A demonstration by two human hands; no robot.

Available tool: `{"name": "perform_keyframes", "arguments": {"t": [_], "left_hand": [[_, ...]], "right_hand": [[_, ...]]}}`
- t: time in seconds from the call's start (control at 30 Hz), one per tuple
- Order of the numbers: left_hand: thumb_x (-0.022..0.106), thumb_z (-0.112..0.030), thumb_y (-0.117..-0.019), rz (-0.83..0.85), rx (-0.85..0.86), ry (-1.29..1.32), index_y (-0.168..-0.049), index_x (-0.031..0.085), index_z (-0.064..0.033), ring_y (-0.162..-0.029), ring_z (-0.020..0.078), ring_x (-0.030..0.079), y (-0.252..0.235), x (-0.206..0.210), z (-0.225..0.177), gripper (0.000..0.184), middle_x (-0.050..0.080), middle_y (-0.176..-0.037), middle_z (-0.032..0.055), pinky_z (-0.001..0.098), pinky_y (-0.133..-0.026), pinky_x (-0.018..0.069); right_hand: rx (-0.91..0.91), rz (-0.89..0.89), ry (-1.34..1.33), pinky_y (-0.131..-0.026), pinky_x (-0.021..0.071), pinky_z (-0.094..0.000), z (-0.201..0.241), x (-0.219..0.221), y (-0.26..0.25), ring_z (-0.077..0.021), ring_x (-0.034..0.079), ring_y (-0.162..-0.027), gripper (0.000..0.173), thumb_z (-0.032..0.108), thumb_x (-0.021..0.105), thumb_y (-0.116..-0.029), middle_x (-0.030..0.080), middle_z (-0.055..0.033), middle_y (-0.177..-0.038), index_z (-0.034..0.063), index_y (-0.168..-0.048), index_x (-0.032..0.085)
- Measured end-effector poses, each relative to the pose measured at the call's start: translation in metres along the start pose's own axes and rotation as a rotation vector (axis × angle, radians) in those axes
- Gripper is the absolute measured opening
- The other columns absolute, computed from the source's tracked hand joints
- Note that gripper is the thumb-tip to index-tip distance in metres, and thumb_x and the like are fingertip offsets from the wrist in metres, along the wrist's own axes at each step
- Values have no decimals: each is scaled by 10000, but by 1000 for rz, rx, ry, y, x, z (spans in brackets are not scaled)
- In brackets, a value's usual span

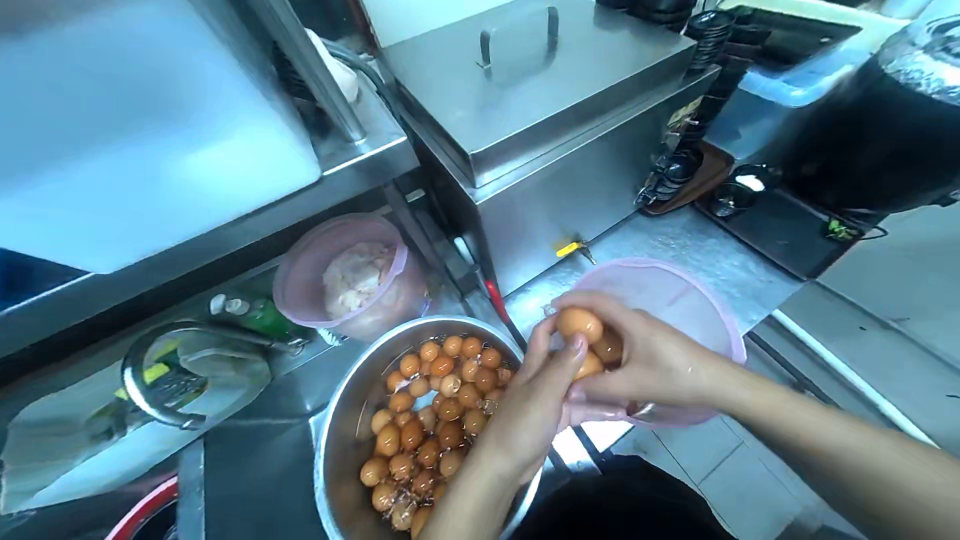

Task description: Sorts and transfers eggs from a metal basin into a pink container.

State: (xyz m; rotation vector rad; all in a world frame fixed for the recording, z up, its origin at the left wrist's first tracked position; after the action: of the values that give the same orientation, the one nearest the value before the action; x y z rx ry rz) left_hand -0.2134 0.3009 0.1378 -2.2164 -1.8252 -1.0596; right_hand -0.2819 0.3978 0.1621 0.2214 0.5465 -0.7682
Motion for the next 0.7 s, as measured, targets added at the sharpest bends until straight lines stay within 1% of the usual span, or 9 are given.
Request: {"name": "perform_keyframes", "arguments": {"t": [0.1,0.17,0.23,0.3,0.33,0.4,0.5,0.6,0.7], "left_hand": [[345,-409,-1117,40,-65,-37,-1582,268,-235,-990,426,719,-32,16,1,502,623,-1263,273,537,-871,625],[387,-449,-1105,-54,-81,-154,-1590,294,-303,-931,402,737,-43,8,3,515,641,-1272,233,518,-797,645],[466,-402,-1091,-198,-11,-301,-1567,360,-298,-920,344,746,-39,-10,-4,500,664,-1272,164,477,-745,655],[515,-319,-1068,-305,86,-369,-1511,473,-222,-996,316,729,-23,-34,-12,456,659,-1301,128,449,-771,647],[514,-299,-1061,-333,130,-359,-1469,528,-167,-1027,333,716,-14,-48,-16,429,649,-1314,153,457,-789,640],[457,-275,-1058,-379,202,-335,-1403,566,-61,-1040,364,704,5,-71,-22,421,644,-1310,210,472,-791,629],[363,-220,-1069,-484,221,-333,-1376,533,6,-994,344,716,37,-94,-19,417,659,-1264,221,454,-766,630],[329,-179,-1076,-551,186,-342,-1369,509,17,-985,296,716,69,-114,-4,396,670,-1230,181,428,-769,626],[347,-163,-1079,-621,166,-285,-1356,514,24,-970,269,718,98,-138,22,374,674,-1200,160,417,-777,629]], "right_hand": [[81,-14,-204,-825,627,-312,-30,-29,-4,-89,699,-970,768,299,896,-723,708,45,-1140,271,-1404,543],[166,18,-310,-844,624,-332,-53,-39,-9,-144,707,-988,760,250,889,-730,708,-8,-1161,250,-1405,538],[279,87,-324,-749,631,-349,-78,-43,-12,-180,718,-914,762,251,898,-752,704,-51,-1153,266,-1414,521],[377,181,-280,-663,611,-373,-105,-34,-15,-205,706,-836,748,240,897,-776,699,-84,-1122,240,-1417,511],[402,227,-221,-685,607,-405,-122,-25,-18,-215,702,-849,754,256,896,-777,695,-93,-1118,217,-1421,506],[408,311,-52,-839,586,-515,-154,0,-25,-255,695,-958,757,303,906,-757,696,-109,-1121,176,-1401,530],[411,465,221,-861,536,-619,-181,42,-23,-334,682,-1003,710,312,889,-755,700,-140,-1094,180,-1369,558],[327,591,459,-842,525,-645,-183,67,-20,-383,671,-1010,674,354,830,-816,692,-161,-1096,194,-1400,535],[130,628,631,-879,530,-602,-180,81,-23,-381,664,-1045,610,358,783,-870,689,-163,-1107,180,-1400,540]]}}
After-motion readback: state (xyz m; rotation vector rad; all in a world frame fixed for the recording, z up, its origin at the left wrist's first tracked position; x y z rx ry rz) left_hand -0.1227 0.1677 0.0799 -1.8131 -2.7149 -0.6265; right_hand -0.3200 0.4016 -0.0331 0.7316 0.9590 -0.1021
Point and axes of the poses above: each hand's wrist, its own y-axis away from the middle knuckle, its own x-axis out of the palm, z = x × y, the point moved 8 cm from there along -y, towards the middle knuckle
